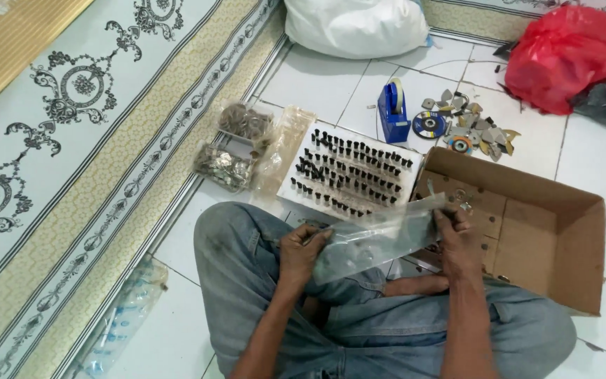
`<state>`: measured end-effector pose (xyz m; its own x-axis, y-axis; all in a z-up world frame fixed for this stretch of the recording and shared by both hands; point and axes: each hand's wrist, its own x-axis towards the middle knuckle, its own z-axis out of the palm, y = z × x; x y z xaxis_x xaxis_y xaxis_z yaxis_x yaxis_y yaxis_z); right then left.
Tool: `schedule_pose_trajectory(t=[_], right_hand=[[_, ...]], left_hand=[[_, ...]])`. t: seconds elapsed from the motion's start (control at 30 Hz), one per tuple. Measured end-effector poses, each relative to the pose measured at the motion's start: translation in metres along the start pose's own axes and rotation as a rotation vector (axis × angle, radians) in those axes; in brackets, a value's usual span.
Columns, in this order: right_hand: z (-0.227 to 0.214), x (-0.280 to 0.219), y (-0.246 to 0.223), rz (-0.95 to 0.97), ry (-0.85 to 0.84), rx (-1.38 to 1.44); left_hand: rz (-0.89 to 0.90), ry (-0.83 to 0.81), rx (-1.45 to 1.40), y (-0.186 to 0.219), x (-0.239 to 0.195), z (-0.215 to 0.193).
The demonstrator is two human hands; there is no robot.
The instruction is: A person sitting on the floor organizes various small metal and plastic components, removing pins from a foam tray and picking up parts from the floor to place them into a cardboard box.
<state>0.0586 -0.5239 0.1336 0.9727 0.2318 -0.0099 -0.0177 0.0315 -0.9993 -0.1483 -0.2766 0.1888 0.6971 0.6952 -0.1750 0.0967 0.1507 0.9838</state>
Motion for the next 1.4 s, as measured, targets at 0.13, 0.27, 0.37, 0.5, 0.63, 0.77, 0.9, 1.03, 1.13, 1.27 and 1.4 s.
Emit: schedule_pose_trajectory(t=[0.13,0.27,0.37,0.5,0.63,0.77,0.9,1.03,1.13,1.27,1.4], right_hand=[[0.014,-0.011,-0.014,-0.117,0.028,-0.222],[0.022,-0.024,-0.038,-0.232,0.120,-0.317],[0.020,-0.021,-0.028,-0.218,0.117,-0.274],[0.030,-0.026,-0.038,-0.245,0.067,-0.295],[0.058,-0.041,-0.060,0.034,-0.178,-0.339],[0.095,-0.060,-0.033,-0.016,-0.429,-0.417],[0.117,-0.078,-0.005,-0.305,-0.245,-0.665],[0.144,-0.109,-0.102,-0.227,-0.286,-0.395],[0.155,-0.123,-0.130,-0.157,-0.366,-0.393],[0.157,-0.114,-0.135,-0.033,-0.235,-0.348],[0.161,-0.103,-0.126,-0.046,-0.279,-0.352]], left_hand=[[-0.031,0.026,-0.076,0.006,-0.017,-0.001],[-0.031,-0.110,-0.127,0.035,-0.035,-0.003],[-0.045,-0.089,-0.070,0.040,-0.038,-0.001],[-0.036,-0.030,-0.002,0.049,-0.039,0.008],[-0.118,-0.187,0.047,0.094,-0.055,0.003],[-0.056,-0.138,0.017,0.102,-0.067,-0.018],[0.024,0.134,0.222,0.108,-0.073,-0.034],[-0.019,0.117,0.299,0.110,-0.059,-0.025],[0.002,-0.078,0.022,0.100,-0.048,-0.020],[-0.206,-0.249,-0.087,0.110,-0.036,-0.024],[-0.145,-0.219,-0.169,0.079,-0.028,-0.023]])
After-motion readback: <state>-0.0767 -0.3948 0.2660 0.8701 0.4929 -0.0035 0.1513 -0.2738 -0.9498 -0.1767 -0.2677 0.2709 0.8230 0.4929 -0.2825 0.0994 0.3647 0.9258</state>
